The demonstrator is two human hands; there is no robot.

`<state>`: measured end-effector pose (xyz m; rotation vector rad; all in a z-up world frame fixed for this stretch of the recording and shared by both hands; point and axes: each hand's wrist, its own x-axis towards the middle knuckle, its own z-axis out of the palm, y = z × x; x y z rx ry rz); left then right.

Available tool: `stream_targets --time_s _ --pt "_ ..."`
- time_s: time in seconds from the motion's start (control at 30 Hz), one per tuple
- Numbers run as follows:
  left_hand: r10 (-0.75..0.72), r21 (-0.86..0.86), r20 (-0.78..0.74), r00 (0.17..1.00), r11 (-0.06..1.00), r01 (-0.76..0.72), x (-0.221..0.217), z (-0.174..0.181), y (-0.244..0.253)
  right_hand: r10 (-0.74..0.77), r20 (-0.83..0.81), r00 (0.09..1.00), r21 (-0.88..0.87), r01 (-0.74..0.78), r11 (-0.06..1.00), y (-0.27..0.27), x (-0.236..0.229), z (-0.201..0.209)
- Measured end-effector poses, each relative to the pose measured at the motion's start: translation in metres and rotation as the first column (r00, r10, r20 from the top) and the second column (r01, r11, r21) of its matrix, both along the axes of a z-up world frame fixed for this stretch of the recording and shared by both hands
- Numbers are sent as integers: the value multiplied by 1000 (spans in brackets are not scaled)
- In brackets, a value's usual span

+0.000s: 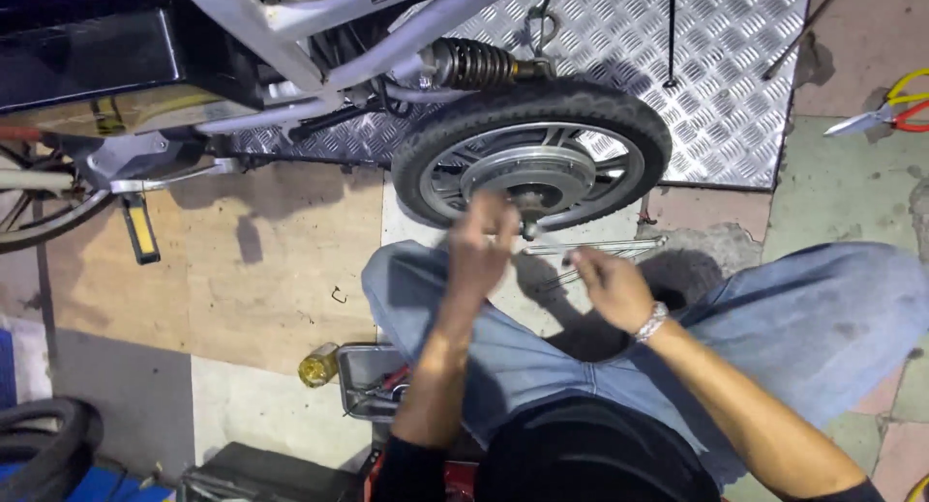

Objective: Dismounting a motorcycle tire from the rim using tire levers and removing the inner tube.

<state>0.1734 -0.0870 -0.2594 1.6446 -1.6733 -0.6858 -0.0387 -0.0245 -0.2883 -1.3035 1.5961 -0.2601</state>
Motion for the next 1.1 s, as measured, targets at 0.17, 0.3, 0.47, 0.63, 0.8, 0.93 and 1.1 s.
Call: stream_targets --time_s 0.17,0.3,0.47,0.63,0.8,0.93,1.1 --pt "-272 -146 203 940 941 304 46 20 -117 -21 -61 998 -294 2 956 -34 -17 54" --pt "-563 152 209 800 827 542 45 6 -159 76 -166 983 -371 -133 919 -53 -20 73" --pt "-534 239 182 826 839 490 42 16 -165 124 -199 972 -318 -184 930 -72 -8 129" --pt "-547 328 170 820 816 477 38 8 -167 112 -216 970 -286 -173 942 -85 -6 123" --pt "-509 408 167 844 815 411 35 9 -169 131 -390 911 -296 -258 920 -105 -11 119" --pt "-499 379 181 847 830 408 34 5 -168 164 -674 720 -288 -461 839 -129 -8 109" --pt "-508 302 179 842 843 445 31 4 -166 318 -825 468 -78 -652 754 -154 4 112"
